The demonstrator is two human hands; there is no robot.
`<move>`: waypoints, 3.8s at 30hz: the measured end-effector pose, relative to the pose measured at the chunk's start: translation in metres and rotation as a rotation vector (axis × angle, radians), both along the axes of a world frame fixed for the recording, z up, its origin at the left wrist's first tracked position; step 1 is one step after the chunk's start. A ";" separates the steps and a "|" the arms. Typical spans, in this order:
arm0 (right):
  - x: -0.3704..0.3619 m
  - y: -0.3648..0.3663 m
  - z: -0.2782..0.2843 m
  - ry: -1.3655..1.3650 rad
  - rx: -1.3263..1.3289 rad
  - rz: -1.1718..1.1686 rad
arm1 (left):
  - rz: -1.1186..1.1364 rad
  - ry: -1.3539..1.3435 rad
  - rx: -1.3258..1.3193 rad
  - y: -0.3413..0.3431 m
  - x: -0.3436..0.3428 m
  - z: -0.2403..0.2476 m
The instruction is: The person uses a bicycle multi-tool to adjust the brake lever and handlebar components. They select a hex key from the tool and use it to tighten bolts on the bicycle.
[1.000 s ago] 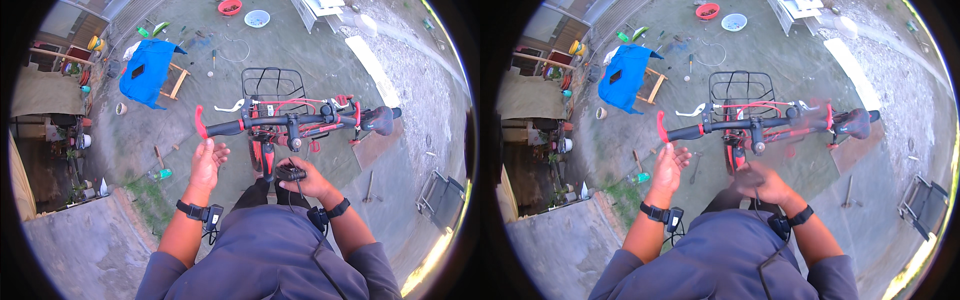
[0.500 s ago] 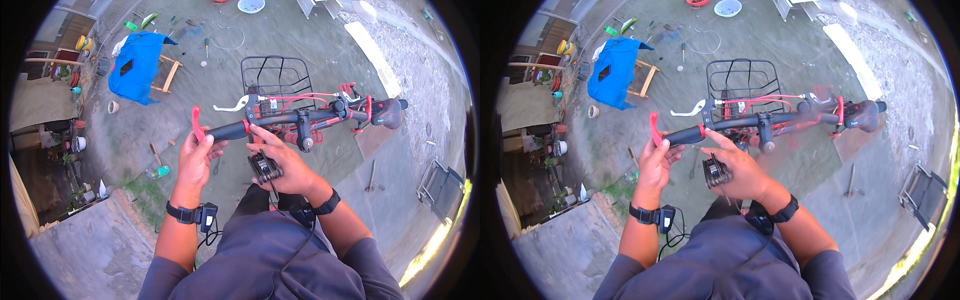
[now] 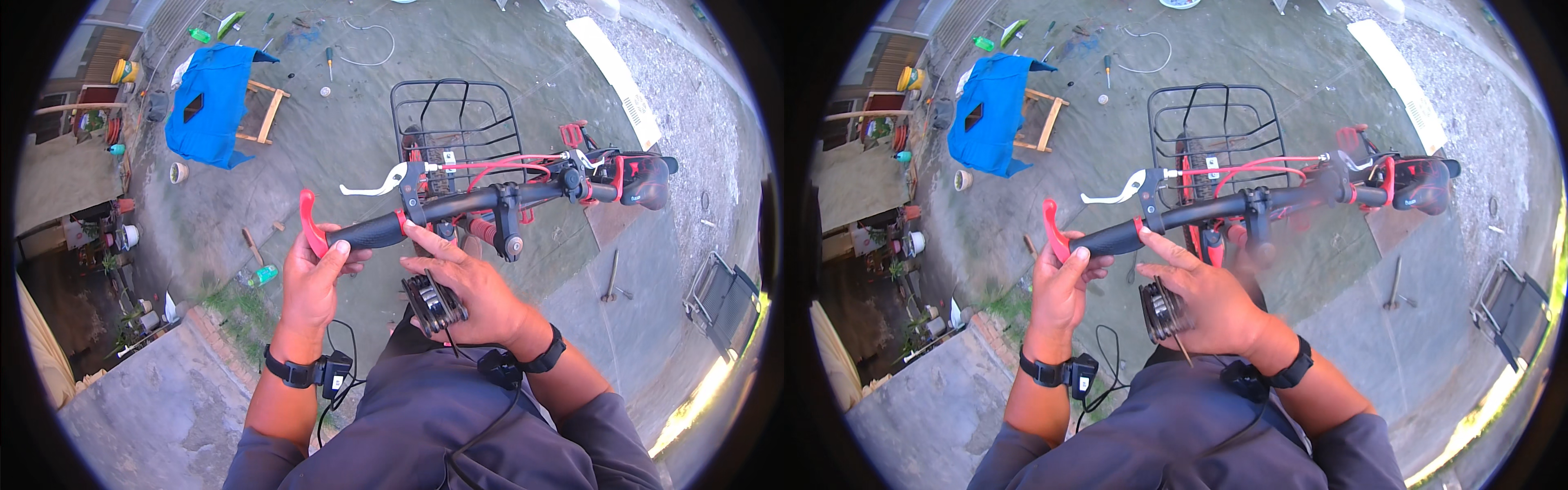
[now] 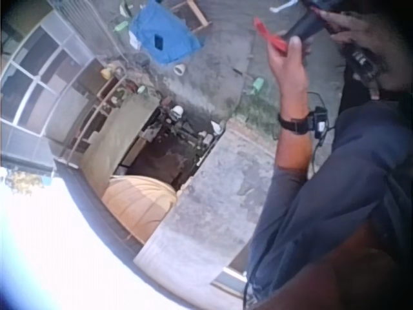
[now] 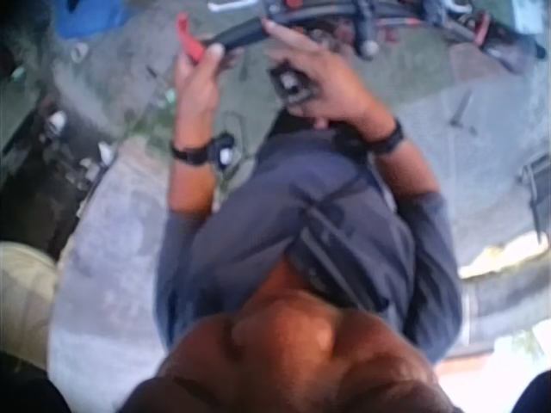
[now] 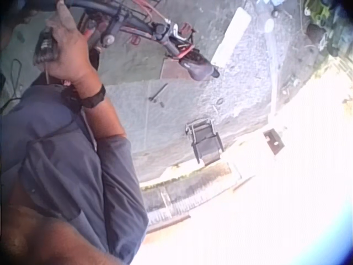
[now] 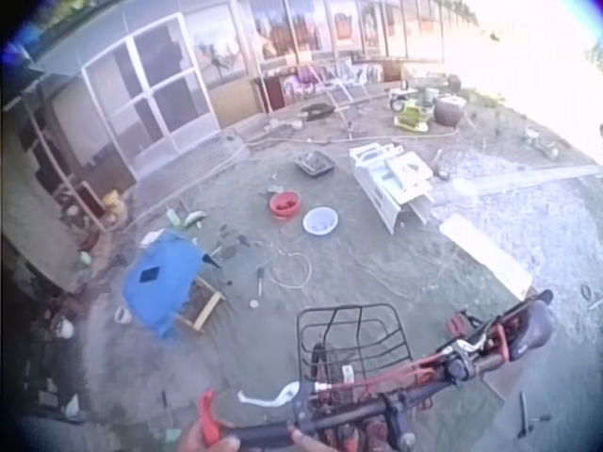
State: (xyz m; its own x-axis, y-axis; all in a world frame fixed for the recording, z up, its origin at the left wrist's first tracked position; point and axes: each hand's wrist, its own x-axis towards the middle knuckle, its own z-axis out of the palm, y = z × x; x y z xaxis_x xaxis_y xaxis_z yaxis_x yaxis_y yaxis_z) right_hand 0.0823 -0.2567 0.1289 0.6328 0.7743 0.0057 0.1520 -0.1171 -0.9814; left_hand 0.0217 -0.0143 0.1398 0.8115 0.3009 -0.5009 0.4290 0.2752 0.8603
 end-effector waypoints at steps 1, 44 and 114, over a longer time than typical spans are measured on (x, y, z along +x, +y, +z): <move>-0.001 0.000 0.000 -0.008 0.000 -0.003 | 0.000 -0.001 0.003 0.000 -0.001 0.000; 0.033 -0.004 -0.018 -0.007 0.035 -0.186 | -0.049 -0.072 -0.513 -0.036 0.018 -0.041; -0.005 -0.031 0.008 -0.266 -0.089 -0.154 | -0.481 -0.149 0.239 -0.053 -0.024 0.026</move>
State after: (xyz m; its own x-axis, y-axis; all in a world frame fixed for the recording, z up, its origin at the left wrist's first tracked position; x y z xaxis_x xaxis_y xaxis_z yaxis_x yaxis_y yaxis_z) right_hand 0.0769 -0.2879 0.1371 0.7281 0.6742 0.1236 0.3758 -0.2419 -0.8946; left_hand -0.0027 -0.0672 0.1663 0.9424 -0.0294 -0.3333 0.3269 -0.1319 0.9358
